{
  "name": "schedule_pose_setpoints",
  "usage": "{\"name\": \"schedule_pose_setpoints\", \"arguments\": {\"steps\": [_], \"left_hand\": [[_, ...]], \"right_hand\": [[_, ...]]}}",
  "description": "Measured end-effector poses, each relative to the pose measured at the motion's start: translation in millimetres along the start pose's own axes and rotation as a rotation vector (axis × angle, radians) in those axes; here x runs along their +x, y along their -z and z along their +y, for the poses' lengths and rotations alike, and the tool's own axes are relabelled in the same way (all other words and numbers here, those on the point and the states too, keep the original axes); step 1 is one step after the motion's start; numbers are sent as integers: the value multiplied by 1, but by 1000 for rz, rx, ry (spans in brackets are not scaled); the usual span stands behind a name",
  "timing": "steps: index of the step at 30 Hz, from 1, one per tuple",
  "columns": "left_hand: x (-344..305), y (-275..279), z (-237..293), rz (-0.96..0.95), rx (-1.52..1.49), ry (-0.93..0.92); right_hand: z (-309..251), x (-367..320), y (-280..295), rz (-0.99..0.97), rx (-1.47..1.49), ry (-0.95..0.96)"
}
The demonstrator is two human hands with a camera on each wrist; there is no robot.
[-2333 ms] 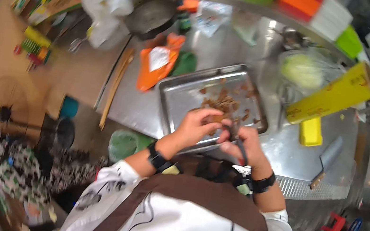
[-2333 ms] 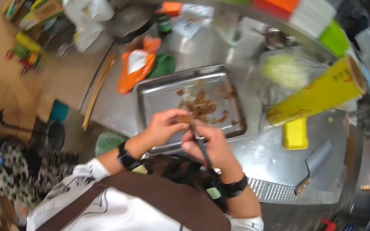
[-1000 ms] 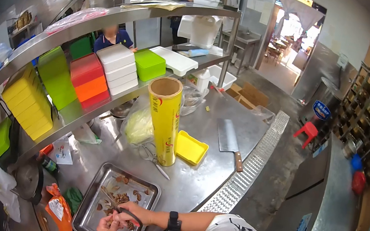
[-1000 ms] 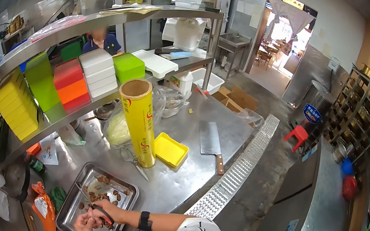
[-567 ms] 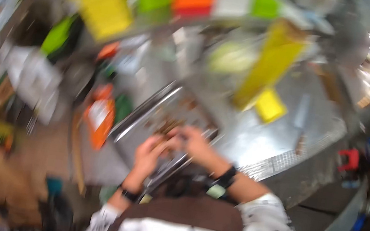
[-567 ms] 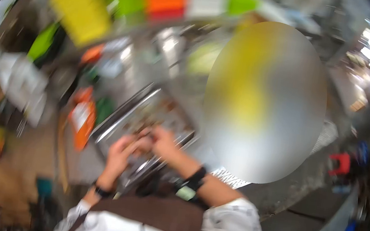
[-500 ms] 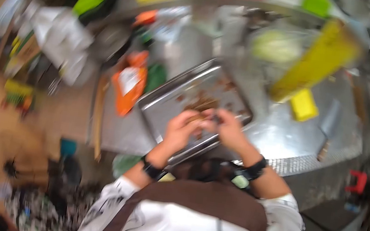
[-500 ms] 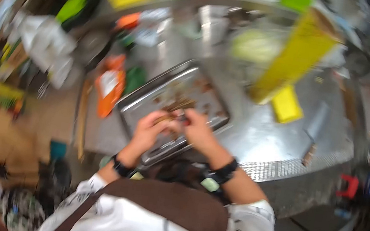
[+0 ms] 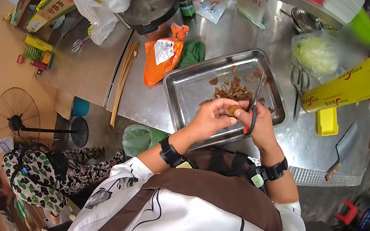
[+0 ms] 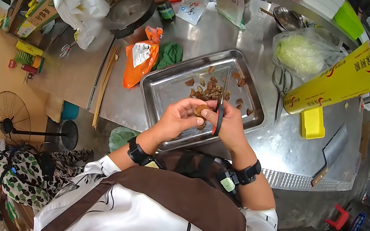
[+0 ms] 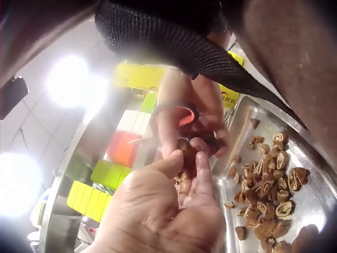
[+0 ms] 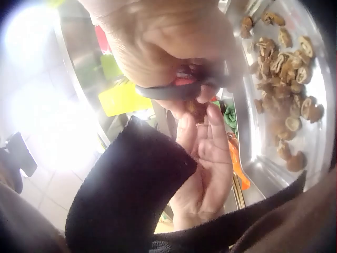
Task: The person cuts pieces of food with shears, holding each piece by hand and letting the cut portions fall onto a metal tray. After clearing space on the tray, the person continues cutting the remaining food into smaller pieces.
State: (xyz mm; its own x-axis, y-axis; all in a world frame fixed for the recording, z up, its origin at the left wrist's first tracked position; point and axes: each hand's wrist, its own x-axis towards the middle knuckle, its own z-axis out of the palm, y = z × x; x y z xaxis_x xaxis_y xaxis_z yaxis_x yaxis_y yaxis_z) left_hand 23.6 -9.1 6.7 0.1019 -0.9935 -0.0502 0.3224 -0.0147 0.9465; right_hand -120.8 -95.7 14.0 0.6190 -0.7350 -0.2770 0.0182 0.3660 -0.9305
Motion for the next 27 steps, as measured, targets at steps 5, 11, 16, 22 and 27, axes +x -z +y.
{"name": "schedule_pose_setpoints", "arguments": {"steps": [5,11,16,22,27], "left_hand": [[1,-2,5,102,-145,65],[1,-1,2,93,-179,154],[0,5,-1,96,-139,163],[-2,12,5,267,-337,81],[-5,6,6,281,-356,41]], "right_hand": [[-4,0,-3,-7,-24,28],[-9,-4,-1,-3,-40,55],[-17,-10,-5,13,-5,-12],[-14,-28,10,-95,-648,52],[-5,-33,3,-111,-780,136]]}}
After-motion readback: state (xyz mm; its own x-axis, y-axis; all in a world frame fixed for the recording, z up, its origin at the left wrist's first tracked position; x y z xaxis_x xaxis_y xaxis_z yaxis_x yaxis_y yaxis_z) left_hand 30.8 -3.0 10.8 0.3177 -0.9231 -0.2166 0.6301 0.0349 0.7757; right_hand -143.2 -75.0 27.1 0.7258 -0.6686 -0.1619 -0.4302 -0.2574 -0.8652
